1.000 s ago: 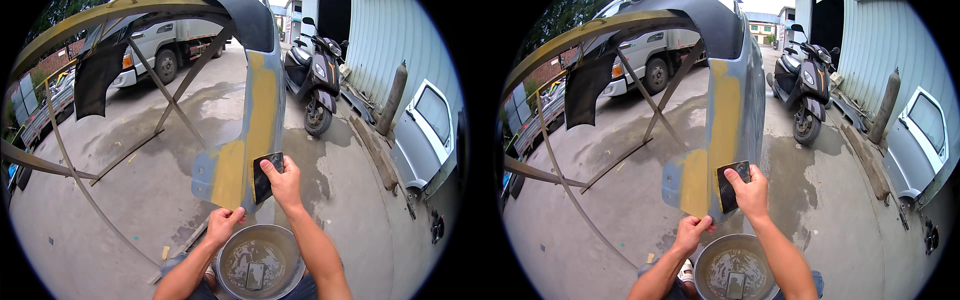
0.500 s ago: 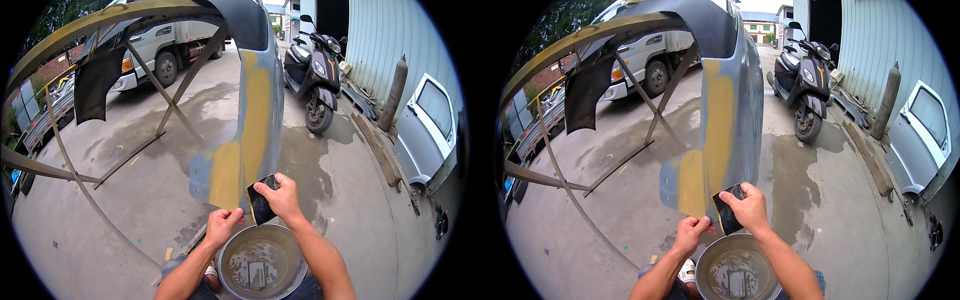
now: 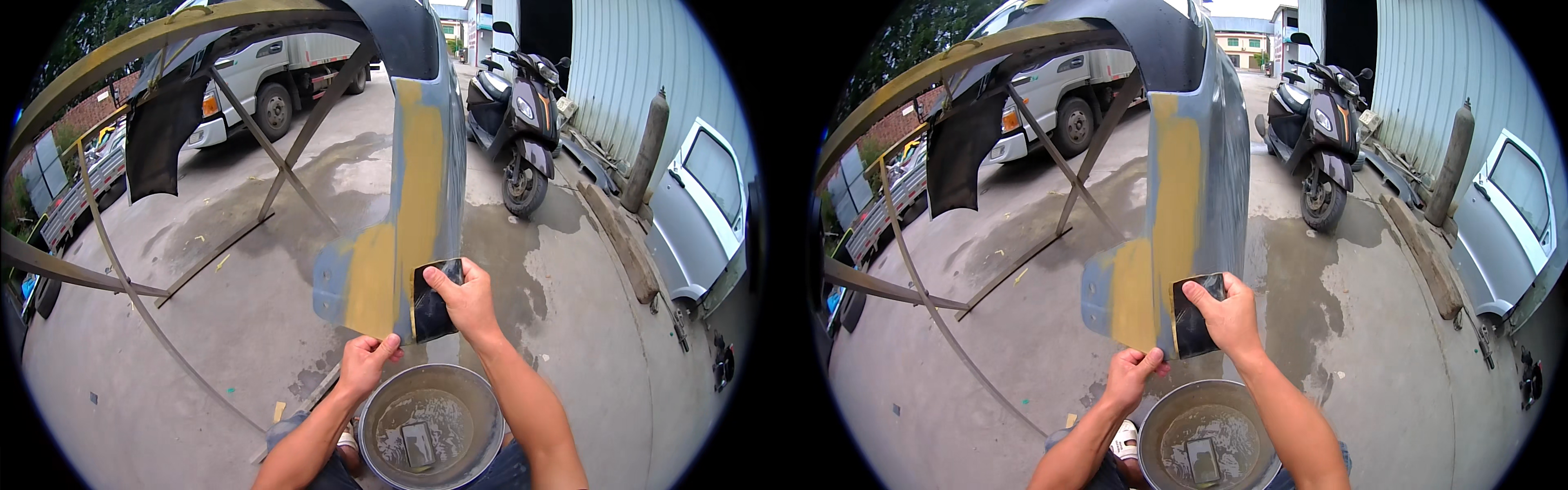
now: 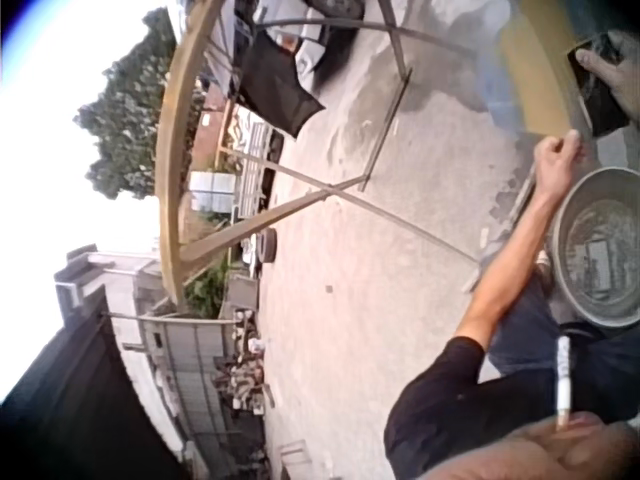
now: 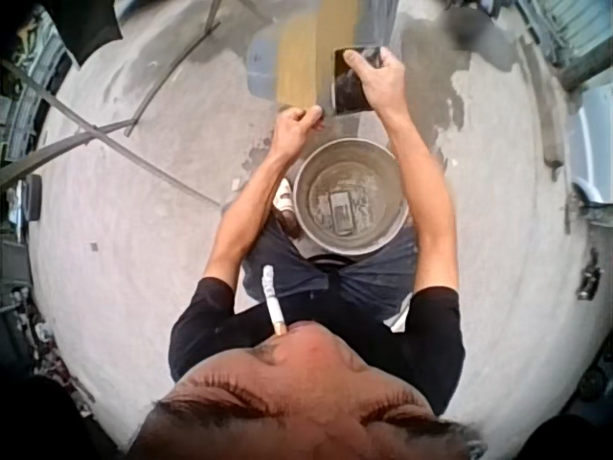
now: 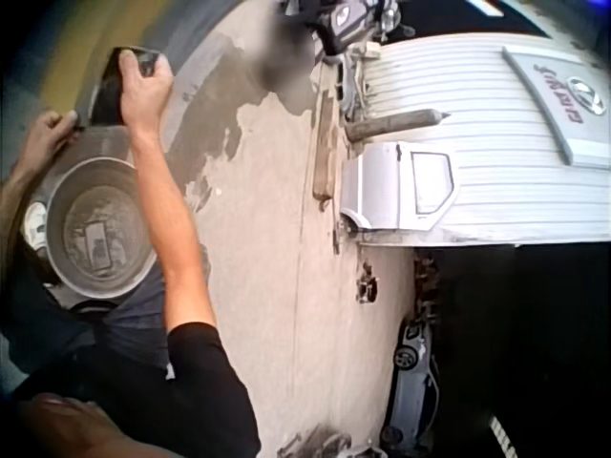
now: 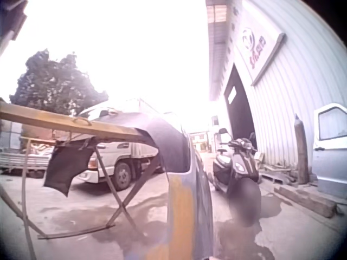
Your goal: The person sands a car bumper mounted on a metal stand using a sanding block and water. They repeatedly dip the sanding block into a bucket of water and wipe the surface with a cloth while sanding.
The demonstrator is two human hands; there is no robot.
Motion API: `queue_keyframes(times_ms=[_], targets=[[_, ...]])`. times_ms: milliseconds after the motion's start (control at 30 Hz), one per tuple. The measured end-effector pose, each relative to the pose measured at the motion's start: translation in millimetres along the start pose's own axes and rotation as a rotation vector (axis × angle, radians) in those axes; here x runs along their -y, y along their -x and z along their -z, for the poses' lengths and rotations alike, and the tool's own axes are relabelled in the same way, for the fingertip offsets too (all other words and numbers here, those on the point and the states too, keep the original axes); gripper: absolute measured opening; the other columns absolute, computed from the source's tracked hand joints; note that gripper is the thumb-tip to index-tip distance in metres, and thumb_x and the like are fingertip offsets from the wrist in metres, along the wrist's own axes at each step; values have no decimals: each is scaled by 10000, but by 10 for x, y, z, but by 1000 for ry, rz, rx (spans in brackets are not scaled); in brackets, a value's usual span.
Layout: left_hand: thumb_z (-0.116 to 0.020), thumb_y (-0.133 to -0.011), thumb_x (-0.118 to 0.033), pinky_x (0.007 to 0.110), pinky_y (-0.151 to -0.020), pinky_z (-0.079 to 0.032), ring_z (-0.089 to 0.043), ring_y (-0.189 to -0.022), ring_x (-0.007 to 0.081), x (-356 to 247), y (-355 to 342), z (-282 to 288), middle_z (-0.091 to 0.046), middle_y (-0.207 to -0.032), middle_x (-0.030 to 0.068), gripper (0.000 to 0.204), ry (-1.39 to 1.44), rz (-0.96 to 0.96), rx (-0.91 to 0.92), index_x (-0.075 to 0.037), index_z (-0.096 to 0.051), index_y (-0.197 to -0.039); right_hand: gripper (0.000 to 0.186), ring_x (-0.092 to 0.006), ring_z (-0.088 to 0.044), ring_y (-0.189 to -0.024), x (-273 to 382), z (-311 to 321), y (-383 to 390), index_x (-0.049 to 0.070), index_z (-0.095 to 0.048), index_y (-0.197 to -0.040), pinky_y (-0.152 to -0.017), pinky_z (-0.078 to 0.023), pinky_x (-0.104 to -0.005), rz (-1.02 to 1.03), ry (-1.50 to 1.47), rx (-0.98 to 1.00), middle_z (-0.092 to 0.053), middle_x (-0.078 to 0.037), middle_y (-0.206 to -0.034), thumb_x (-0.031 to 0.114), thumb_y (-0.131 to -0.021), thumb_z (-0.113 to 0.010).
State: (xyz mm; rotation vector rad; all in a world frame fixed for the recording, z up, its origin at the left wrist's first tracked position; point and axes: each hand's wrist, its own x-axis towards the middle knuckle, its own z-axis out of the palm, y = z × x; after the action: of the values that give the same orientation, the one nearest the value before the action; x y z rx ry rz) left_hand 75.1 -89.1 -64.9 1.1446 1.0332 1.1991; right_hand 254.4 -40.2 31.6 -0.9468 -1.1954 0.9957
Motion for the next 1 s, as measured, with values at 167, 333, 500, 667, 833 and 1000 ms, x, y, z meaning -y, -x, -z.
queue_keyframes(times_ms=[167,333,500,667,833,1000], targets=[[-646,-948,-228,282,-712,-513,-646,-733,143,-22,-5,-57,-699,-798,92,275,-4,17,2,26,-686,-852,283,-65,-572,-619,-164,199,99,19,-614,-724,-558,-472,-267,-54,303,78,-651,-26,-672,207,-797,-813],[-671,-934,-272,273,-711,-515,-643,-728,125,0,3,-12,-705,-795,86,302,-20,6,-12,23,-697,-875,270,-65,-569,-635,-104,18,42,14,-621,-774,-571,-481,-258,-48,67,-5,-649,-25,-702,216,-828,-792],[-671,-935,-273,272,-712,-515,-644,-729,124,76,-41,15,-709,-804,87,304,-8,-4,-10,25,-698,-886,333,-91,-582,-658,-455,134,383,-12,-621,-814,-596,-491,-287,-160,205,123,-659,-42,-733,272,-828,-795],[-666,-938,-260,284,-726,-519,-652,-741,142,-29,6,-43,-710,-816,102,295,-1,-4,24,31,-690,-896,260,-95,-614,-719,-405,444,448,-4,-652,-904,-663,-510,-272,-306,216,115,-684,-38,-825,246,-898,-726],[-687,-923,-284,271,-714,-520,-647,-734,122,11,-16,-45,-712,-808,96,320,16,7,2,33,-700,-884,213,-142,-629,-854,-42,493,470,11,-584,-1076,-760,-507,-303,-254,-400,-291,-663,-72,-966,192,-968,-612],[-671,-935,-262,287,-725,-522,-655,-739,146,-26,4,-42,-711,-817,118,308,-28,20,-13,40,-679,-873,333,-260,-570,-925,101,156,559,25,-492,-1091,-814,-439,-404,168,471,-417,-601,-138,-993,346,-1038,-424]])
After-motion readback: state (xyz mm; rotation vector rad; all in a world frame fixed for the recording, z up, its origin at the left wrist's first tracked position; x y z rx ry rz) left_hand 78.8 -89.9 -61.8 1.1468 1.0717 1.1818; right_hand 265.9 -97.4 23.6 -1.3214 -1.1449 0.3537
